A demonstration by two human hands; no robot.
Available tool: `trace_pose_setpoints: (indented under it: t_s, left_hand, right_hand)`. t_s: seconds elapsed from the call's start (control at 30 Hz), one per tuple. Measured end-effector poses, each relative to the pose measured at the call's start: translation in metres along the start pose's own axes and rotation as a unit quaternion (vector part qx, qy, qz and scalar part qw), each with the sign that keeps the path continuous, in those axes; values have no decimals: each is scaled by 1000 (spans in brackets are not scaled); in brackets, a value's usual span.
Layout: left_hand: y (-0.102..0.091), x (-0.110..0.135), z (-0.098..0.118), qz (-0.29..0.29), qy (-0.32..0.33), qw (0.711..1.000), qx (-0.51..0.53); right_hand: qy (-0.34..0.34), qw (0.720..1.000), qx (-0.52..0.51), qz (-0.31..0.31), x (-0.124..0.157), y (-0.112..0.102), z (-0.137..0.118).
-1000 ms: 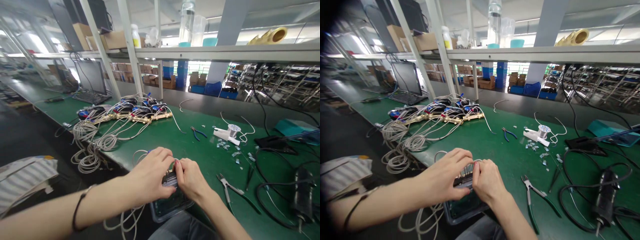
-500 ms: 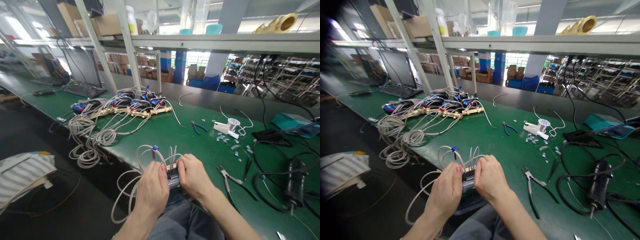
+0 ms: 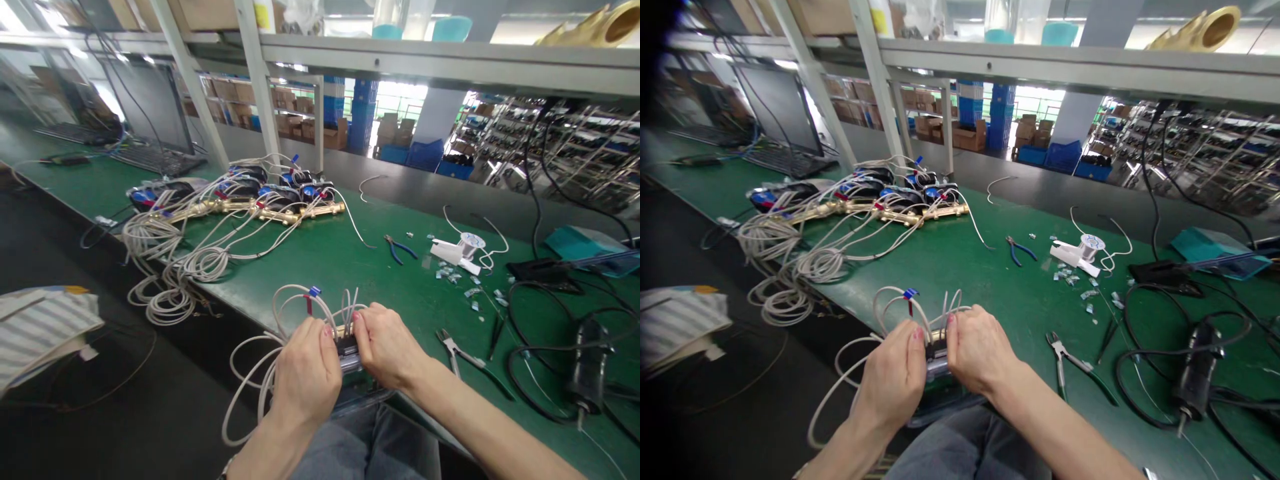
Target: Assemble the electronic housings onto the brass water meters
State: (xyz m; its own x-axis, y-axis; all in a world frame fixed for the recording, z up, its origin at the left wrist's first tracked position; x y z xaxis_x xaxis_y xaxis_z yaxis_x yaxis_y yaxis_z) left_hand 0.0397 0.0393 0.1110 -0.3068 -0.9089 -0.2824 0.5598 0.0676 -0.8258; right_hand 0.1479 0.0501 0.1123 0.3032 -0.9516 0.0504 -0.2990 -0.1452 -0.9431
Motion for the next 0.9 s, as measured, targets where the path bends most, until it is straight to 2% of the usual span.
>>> trace_pose_setpoints:
  t_s: [0.23, 0.47, 0.73, 0.9]
  left_hand:
    - [3, -6, -1, 18, 1, 1000, -8]
    - [8, -7, 4, 18, -2, 1000, -5]
    - [10, -10, 1, -1, 3, 1000, 15]
    - [12, -14, -2, -11, 5, 999, 37]
  right_hand:
    - [46, 999, 21, -15, -3, -2, 4]
    - [158, 987, 23, -29, -10, -4, 10]
    - [200, 978, -8, -62, -15, -4, 12]
    - [228, 972, -14, -57, -14, -5, 12]
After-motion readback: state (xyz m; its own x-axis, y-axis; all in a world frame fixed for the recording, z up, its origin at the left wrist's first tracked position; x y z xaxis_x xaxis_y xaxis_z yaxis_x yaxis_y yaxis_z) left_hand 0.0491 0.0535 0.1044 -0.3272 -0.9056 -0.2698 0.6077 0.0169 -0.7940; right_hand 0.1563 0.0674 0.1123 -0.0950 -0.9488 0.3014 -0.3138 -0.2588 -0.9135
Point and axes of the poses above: each hand's wrist, its own x-axis away from the middle knuckle, its own y-axis out of the palm, z = x × y, the point moved 8 cm from there along -x, towards the middle knuckle, and after that the axes turned 9 degrees about -z, right-handed, at the moved point
